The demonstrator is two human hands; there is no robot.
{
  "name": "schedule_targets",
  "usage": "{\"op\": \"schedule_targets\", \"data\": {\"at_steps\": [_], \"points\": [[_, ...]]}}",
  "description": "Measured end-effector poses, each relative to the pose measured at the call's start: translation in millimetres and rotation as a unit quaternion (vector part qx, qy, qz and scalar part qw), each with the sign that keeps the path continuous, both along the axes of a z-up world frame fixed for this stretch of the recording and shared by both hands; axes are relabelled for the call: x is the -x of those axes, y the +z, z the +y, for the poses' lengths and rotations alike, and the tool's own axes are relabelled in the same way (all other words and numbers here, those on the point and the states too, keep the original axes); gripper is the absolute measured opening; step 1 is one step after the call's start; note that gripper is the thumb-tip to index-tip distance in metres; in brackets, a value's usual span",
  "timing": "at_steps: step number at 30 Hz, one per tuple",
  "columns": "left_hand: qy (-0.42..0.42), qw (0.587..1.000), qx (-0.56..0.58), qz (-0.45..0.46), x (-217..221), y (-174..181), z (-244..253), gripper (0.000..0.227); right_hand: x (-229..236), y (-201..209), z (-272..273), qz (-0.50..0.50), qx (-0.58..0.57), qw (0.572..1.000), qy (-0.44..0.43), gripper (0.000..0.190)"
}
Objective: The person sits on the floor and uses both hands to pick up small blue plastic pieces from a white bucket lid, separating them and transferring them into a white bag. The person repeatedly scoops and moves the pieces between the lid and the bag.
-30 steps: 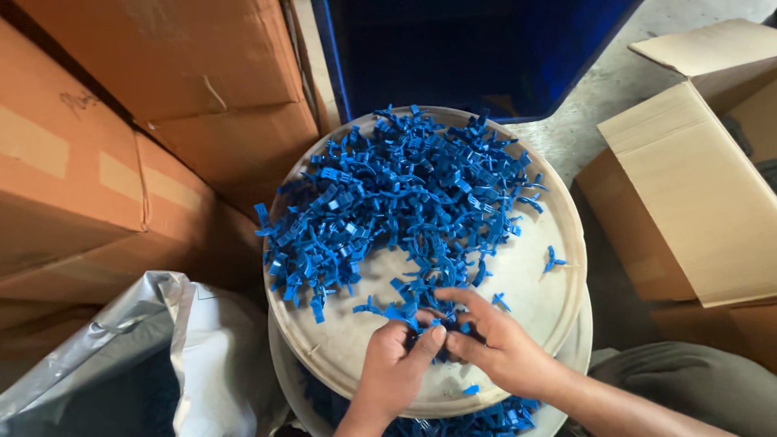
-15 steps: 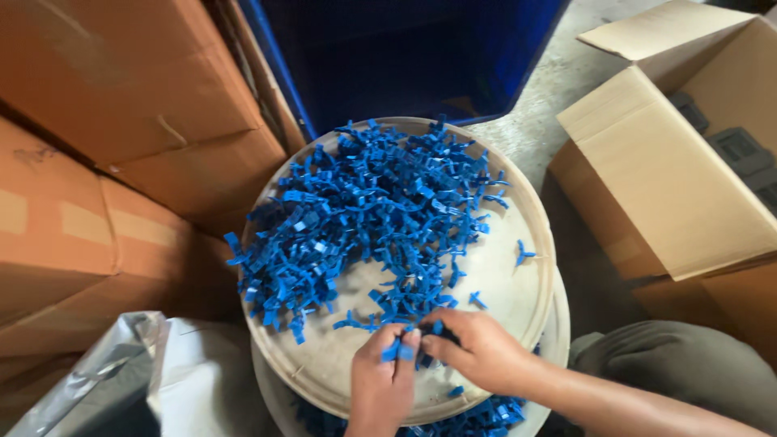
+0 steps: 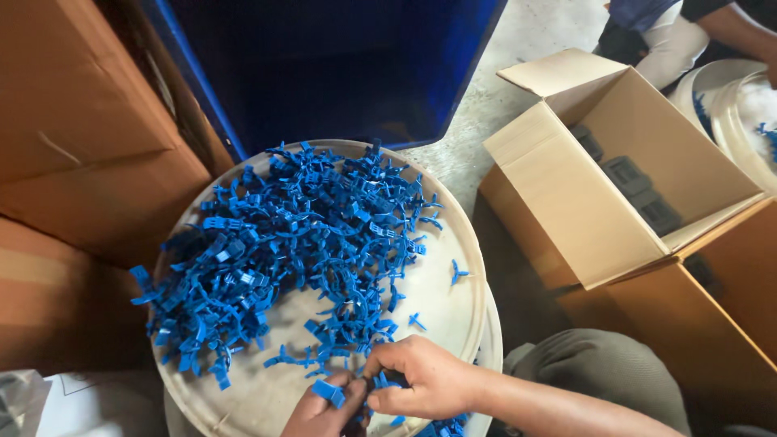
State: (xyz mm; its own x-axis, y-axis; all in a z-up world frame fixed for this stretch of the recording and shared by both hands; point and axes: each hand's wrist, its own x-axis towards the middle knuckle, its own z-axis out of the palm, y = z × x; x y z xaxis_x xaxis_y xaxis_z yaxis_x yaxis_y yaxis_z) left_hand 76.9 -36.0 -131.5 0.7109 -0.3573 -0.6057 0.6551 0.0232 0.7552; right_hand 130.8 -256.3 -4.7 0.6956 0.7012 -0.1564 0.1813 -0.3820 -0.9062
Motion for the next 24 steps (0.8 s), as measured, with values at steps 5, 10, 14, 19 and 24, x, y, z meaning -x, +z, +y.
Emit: {"op": "schedule_targets", "data": {"at_steps": [5, 10, 14, 19, 24], "points": [[-0.012, 0.937, -0.274, -0.216, 5, 7, -10, 0.018, -3, -9, -13, -0.123, 0.054, 0.991, 0.011, 0.024], [-0.084, 0.856, -0.473, -0.190, 9, 43, -10, 0.022, 4, -23, -7, 0.014, -0.090, 0.994, -0.067, 0.022], [-0.216, 0.832, -0.482, -0.170, 13, 56, -24, 0.025, 19, -32, 3, 0.178, -0.144, 0.973, -0.034, 0.024], [-0.203, 0.888, -0.351, -0.217, 16, 58, -24, 0.024, 18, -38, 4, 0.278, -0.127, 0.949, -0.080, 0.015], [-0.076, 0.992, -0.030, -0.094, 17, 70, -25, 0.024, 8, -33, -4, 0.361, -0.221, 0.896, -0.138, 0.012]]}}
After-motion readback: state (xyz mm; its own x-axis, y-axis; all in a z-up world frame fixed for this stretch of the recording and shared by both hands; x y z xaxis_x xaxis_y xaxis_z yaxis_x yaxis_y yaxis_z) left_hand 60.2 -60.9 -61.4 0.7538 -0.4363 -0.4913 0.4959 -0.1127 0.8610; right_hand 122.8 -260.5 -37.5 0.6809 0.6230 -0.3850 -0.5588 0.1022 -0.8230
